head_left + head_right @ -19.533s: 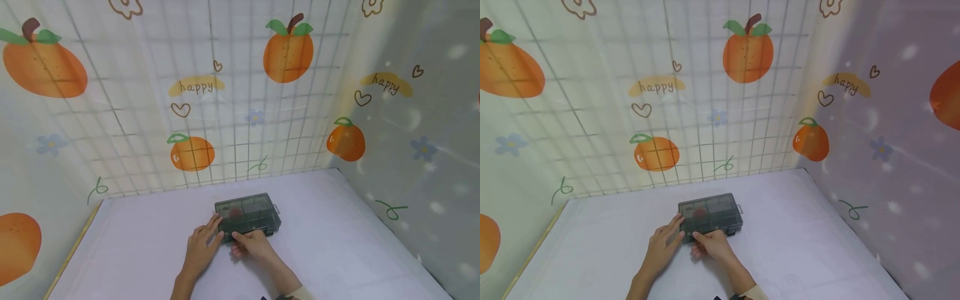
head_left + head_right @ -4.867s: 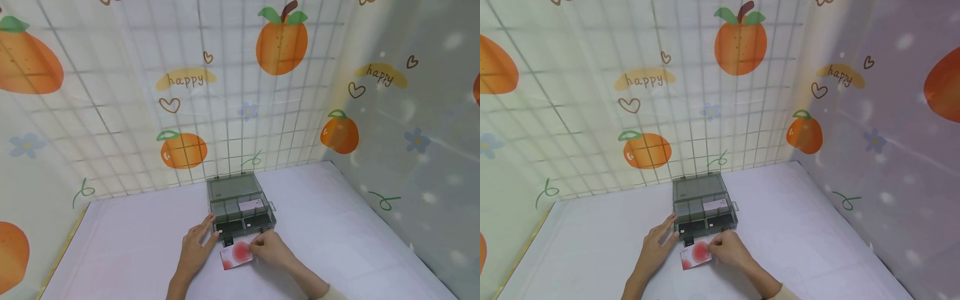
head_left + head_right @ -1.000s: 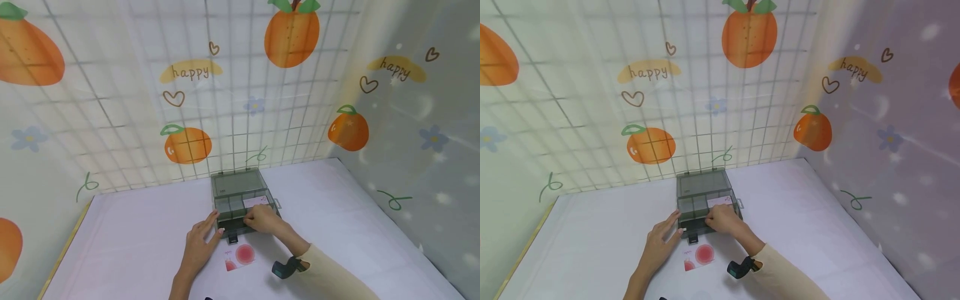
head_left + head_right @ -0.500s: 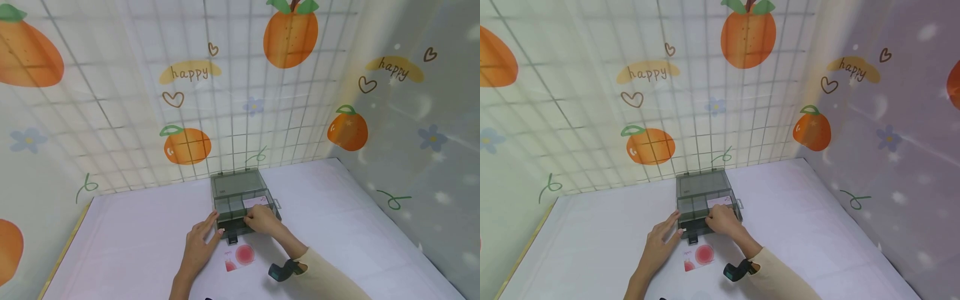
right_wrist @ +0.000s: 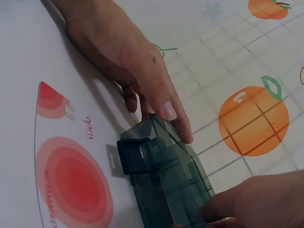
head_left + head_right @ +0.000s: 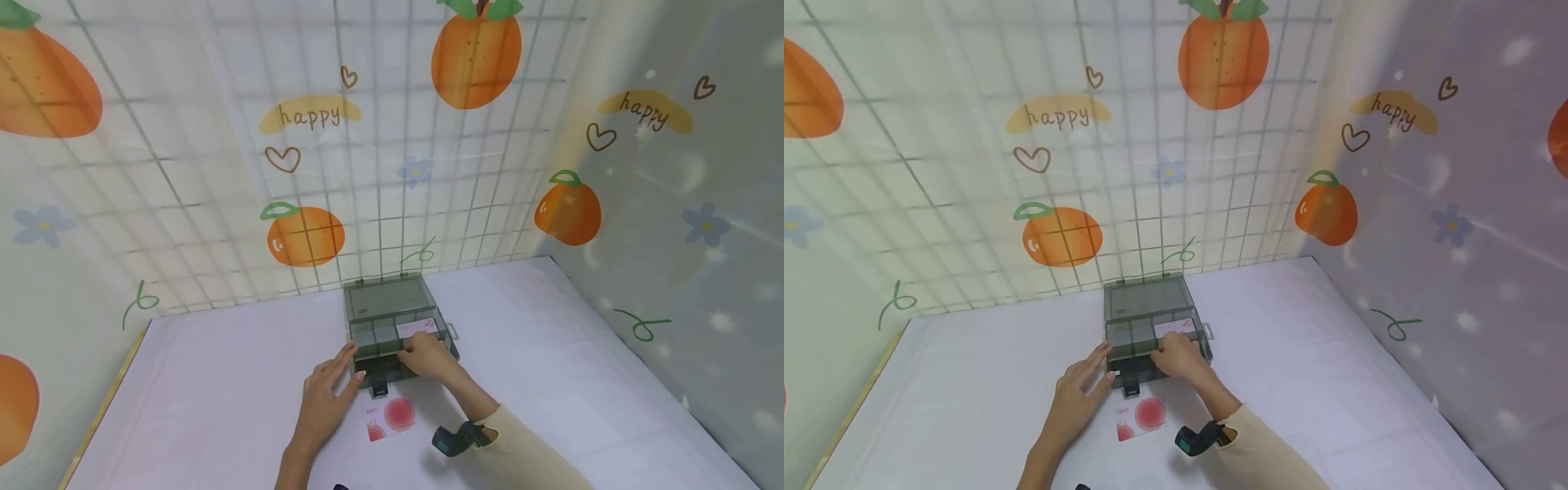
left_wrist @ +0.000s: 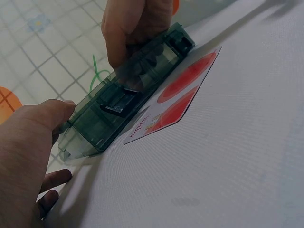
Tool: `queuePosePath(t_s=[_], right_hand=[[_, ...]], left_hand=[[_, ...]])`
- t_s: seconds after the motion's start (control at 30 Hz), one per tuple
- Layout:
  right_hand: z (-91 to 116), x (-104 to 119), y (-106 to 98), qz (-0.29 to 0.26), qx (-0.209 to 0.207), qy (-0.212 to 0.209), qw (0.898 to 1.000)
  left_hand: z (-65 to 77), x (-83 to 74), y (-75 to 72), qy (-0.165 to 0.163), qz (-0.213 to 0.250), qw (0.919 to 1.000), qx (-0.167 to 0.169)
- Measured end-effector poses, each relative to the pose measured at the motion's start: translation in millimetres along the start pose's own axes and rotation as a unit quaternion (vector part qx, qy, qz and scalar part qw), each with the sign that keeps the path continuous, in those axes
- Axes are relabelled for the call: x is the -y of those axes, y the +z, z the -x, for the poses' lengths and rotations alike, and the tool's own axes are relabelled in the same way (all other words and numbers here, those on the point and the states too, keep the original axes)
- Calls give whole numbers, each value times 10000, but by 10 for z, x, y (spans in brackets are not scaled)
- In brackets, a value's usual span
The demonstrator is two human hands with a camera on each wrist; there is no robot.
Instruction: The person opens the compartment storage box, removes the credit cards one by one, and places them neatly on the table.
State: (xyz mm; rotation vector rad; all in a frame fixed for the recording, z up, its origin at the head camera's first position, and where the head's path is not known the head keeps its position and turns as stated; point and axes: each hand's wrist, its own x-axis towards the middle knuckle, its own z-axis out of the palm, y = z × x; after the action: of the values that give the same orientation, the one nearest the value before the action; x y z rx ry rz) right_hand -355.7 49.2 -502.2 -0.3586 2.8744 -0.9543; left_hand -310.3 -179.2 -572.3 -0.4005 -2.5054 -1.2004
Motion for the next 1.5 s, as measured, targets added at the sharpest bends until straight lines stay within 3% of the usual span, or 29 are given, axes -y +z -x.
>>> queuePosePath(t_s=[0.37, 0.6, 0.83, 1.13, 1.37, 1.5], right_hand=[[-33, 17, -76, -259, 269, 137, 9992], [-93, 12, -93, -568, 445, -112, 9973], [-99, 8, -88, -630, 491, 148, 9967], [-135, 41, -67, -1012, 681, -40, 9925], [-67, 7, -131, -625, 563, -9, 9965], [-77, -12, -152, -766, 687, 22, 9947]], left_hand=[[-6, -23, -1, 1, 51, 10000, 3], [-21, -35, -36, 17, -14, 10000, -49], [-16, -10, -27, 22, -43, 10000, -21], [-14, 32, -42, 23, -129, 9999, -76], [-4, 21, 17, -24, -54, 10000, 16], [-13, 13, 22, -25, -39, 10000, -34]])
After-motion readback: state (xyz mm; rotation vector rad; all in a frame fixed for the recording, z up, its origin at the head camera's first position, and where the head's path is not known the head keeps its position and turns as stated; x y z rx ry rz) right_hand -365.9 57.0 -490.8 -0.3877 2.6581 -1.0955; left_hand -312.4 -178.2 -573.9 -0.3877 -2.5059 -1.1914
